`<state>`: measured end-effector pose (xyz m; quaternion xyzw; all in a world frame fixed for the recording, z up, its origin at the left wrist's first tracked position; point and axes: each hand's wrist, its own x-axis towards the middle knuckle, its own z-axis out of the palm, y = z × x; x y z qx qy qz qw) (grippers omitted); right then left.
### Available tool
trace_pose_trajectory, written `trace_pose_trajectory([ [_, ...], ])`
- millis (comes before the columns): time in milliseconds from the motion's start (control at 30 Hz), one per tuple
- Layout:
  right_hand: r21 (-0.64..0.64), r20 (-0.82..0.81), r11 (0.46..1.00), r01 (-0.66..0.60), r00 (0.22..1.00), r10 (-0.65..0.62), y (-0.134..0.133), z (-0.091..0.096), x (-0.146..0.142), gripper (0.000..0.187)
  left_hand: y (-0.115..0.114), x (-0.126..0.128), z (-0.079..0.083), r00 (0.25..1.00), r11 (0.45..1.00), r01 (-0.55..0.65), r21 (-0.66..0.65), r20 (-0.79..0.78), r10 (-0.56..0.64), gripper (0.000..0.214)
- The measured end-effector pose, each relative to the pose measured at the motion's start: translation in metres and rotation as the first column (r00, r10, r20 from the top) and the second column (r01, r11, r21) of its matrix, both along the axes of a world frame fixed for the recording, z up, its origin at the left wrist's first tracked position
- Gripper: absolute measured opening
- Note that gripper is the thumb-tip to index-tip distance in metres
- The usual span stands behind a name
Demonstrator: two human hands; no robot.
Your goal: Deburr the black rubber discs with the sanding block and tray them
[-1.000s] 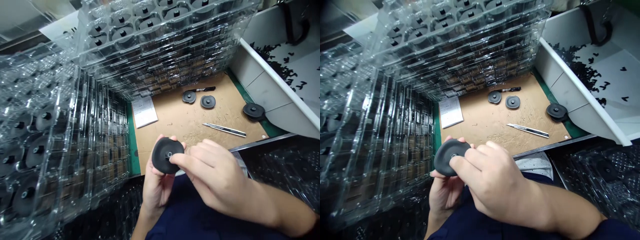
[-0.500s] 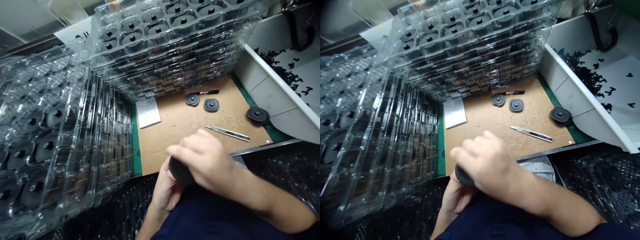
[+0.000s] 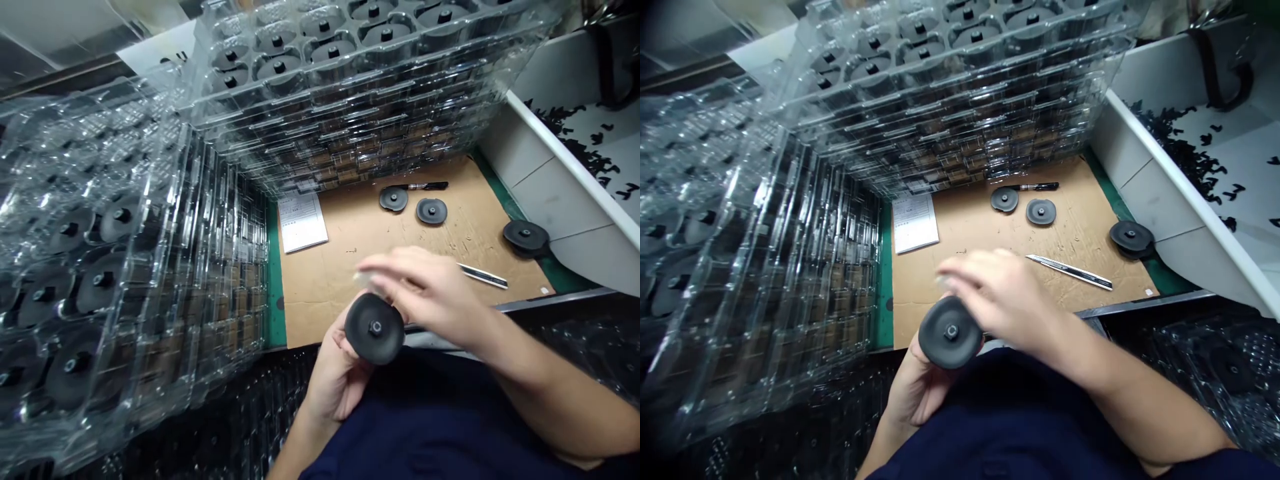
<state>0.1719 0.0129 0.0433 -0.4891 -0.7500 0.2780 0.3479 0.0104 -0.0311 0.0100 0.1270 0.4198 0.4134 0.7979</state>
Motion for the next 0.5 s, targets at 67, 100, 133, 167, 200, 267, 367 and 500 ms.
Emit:
trace_pose_trajectory([
  [67,-0.161,0.041,0.976,0.149,0.989,-0.144,0.000,-0.020,0.014,0.020,0.001,-0.001,0.002,0.983,0.998,0.056,0.009,0.176,-0.056,0.052],
  [100,-0.236,0.057,0.956,0.174,0.985,-0.165,-0.003,-0.033,0.019,0.021,0.002,-0.002,0.002,0.970,0.998,0.064,0.012,0.235,-0.065,0.050],
  [133,-0.313,0.064,0.935,0.165,0.986,-0.152,-0.009,-0.046,0.022,0.021,0.003,-0.003,0.002,0.961,0.998,0.067,0.010,0.267,-0.068,0.050],
  [167,-0.384,0.061,0.913,0.139,0.990,-0.125,-0.017,-0.060,0.024,0.022,0.004,-0.003,0.001,0.956,0.997,0.071,0.005,0.284,-0.069,0.051],
  [200,-0.439,0.054,0.891,0.113,0.994,-0.099,-0.026,-0.074,0.025,0.022,0.005,-0.004,0.000,0.953,0.997,0.078,-0.002,0.294,-0.074,0.055],
  [267,-0.499,0.043,0.863,0.083,0.997,-0.071,-0.040,-0.096,0.025,0.022,0.006,-0.006,-0.002,0.947,0.995,0.103,-0.013,0.307,-0.094,0.065],
  [367,-0.503,0.047,0.857,0.112,0.994,-0.102,-0.046,-0.101,0.027,0.021,0.008,-0.007,-0.002,0.934,0.991,0.137,-0.004,0.332,-0.128,0.074],
  [500,-0.292,0.029,0.921,0.257,0.965,-0.260,-0.032,-0.049,0.027,0.022,0.009,-0.002,0.005,0.946,0.990,0.138,0.006,0.295,-0.134,0.069],
])
